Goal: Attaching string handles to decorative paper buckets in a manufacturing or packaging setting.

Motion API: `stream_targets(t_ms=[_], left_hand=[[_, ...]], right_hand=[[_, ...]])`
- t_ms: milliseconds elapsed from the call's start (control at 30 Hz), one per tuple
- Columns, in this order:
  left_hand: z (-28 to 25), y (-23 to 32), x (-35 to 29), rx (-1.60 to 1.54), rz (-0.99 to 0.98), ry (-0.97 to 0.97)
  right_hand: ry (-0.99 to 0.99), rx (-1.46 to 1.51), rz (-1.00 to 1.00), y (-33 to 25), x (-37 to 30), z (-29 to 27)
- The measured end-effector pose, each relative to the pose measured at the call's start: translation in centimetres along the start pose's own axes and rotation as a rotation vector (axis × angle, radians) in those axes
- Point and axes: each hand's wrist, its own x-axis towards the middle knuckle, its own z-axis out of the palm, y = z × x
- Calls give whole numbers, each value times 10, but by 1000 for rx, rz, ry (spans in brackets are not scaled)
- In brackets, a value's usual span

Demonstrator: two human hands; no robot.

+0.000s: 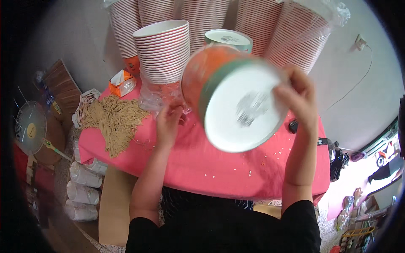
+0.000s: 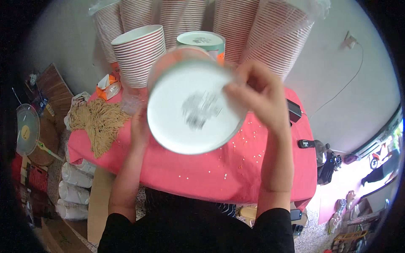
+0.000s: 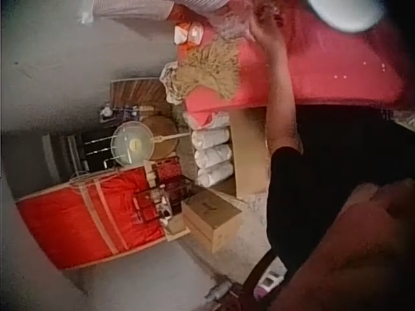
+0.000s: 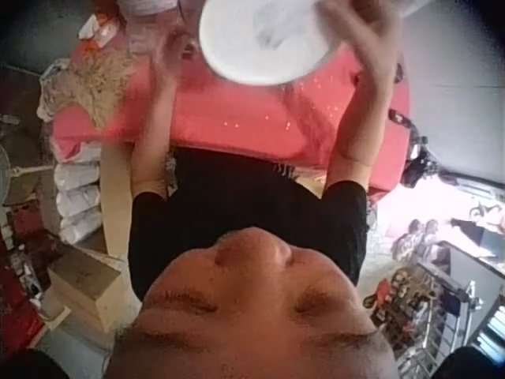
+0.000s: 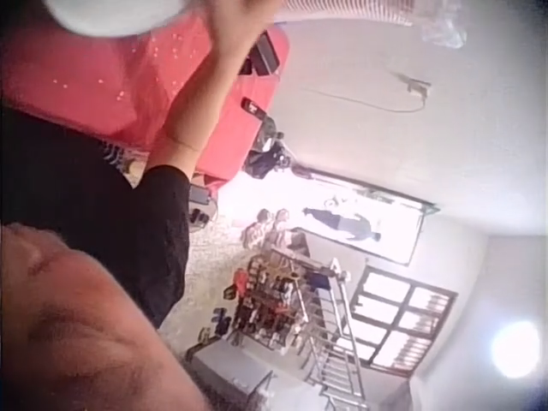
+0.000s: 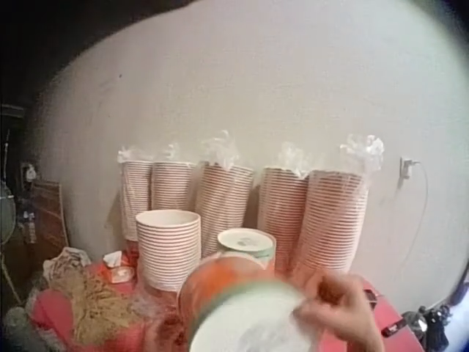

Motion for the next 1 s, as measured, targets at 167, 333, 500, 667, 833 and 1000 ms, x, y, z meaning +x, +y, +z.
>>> stream_targets(t_ms=[167, 333, 500, 667, 833, 1000], left_hand=[[-13, -48, 0, 100, -150, -64], [-14, -59, 0, 151, -82, -117], [-9, -53, -7, 247, -84, -138], [-11, -55, -7, 376, 62, -140], [-10, -48, -7, 409, 37, -179], [-10, -49, -6, 446, 64, -199]], right_hand=[[295, 101, 40, 8, 70, -31], [208, 66, 216, 22, 120, -39], [67, -37, 468, 52, 151, -35], [-21, -51, 646, 62, 173, -33], [-89, -187, 702, 58, 177, -20], [-209, -171, 812, 85, 184, -18]])
